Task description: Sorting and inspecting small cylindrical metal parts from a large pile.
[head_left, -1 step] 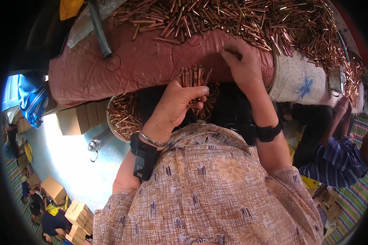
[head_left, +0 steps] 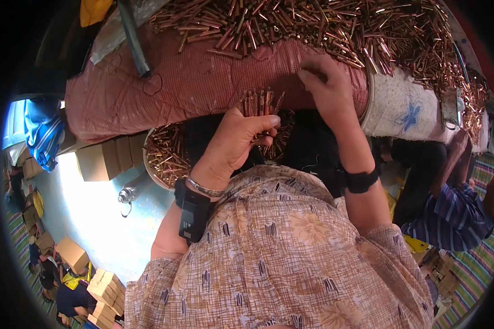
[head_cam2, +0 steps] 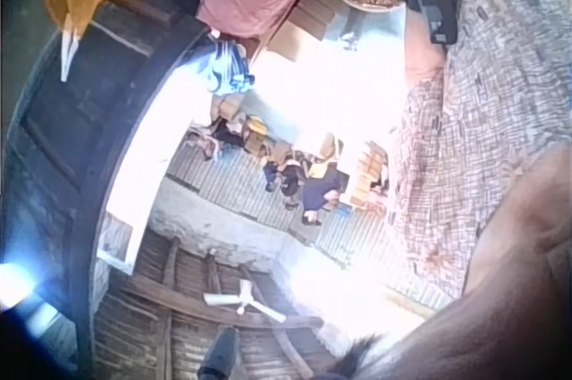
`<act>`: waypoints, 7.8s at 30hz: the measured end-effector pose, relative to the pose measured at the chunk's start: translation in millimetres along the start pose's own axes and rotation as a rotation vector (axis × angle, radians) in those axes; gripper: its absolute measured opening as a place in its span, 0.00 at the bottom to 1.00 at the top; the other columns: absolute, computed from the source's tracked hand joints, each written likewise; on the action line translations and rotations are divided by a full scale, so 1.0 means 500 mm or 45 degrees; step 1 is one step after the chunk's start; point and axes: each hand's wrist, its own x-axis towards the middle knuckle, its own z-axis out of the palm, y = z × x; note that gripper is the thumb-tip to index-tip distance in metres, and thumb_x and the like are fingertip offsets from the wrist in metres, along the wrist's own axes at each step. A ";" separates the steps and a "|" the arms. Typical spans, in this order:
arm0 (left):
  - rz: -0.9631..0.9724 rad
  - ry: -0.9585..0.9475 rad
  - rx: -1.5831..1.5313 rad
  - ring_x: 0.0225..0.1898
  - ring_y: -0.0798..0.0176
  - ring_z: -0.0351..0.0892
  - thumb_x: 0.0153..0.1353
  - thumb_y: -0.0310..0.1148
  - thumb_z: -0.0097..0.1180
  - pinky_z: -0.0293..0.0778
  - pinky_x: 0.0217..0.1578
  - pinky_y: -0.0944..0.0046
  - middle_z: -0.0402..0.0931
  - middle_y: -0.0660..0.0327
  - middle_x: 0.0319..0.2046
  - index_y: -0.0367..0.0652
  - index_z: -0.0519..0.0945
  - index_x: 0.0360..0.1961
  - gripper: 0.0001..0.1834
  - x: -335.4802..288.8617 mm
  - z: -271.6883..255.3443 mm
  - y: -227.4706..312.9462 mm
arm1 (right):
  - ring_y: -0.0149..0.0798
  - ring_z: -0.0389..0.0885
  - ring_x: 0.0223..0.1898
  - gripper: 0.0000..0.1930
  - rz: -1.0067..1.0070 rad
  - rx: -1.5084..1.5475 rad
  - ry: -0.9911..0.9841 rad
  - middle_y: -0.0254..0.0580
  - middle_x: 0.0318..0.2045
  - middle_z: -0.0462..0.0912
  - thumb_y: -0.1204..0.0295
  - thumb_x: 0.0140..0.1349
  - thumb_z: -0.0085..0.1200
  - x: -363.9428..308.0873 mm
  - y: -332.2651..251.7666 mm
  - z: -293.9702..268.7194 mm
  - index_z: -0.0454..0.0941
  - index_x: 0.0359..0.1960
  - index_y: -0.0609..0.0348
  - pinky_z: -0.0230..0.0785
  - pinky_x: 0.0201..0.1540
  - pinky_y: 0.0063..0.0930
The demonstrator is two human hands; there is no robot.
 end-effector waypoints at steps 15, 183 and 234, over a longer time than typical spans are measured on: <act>0.019 -0.094 0.047 0.23 0.73 0.72 0.51 0.24 0.56 0.69 0.19 0.76 0.72 0.65 0.23 0.40 0.73 0.32 0.07 -0.034 0.024 0.003 | 0.26 0.71 0.27 0.09 0.434 1.334 -0.363 0.39 0.30 0.76 0.77 0.58 0.49 -0.091 0.005 -0.030 0.71 0.40 0.62 0.64 0.30 0.17; -0.037 0.007 0.217 0.24 0.71 0.75 0.54 0.27 0.53 0.72 0.22 0.75 0.75 0.61 0.25 0.38 0.74 0.33 0.06 -0.042 0.036 -0.017 | 0.22 0.68 0.25 0.06 0.228 0.674 -0.441 0.30 0.25 0.73 0.77 0.54 0.52 -0.103 0.000 -0.041 0.74 0.34 0.63 0.63 0.28 0.17; 0.027 -0.019 0.302 0.21 0.70 0.74 0.53 0.26 0.54 0.71 0.20 0.73 0.75 0.59 0.24 0.36 0.74 0.35 0.08 -0.027 0.028 -0.024 | 0.25 0.68 0.21 0.09 0.346 0.384 -0.363 0.32 0.17 0.71 0.68 0.59 0.50 -0.108 -0.002 -0.020 0.73 0.28 0.62 0.61 0.24 0.20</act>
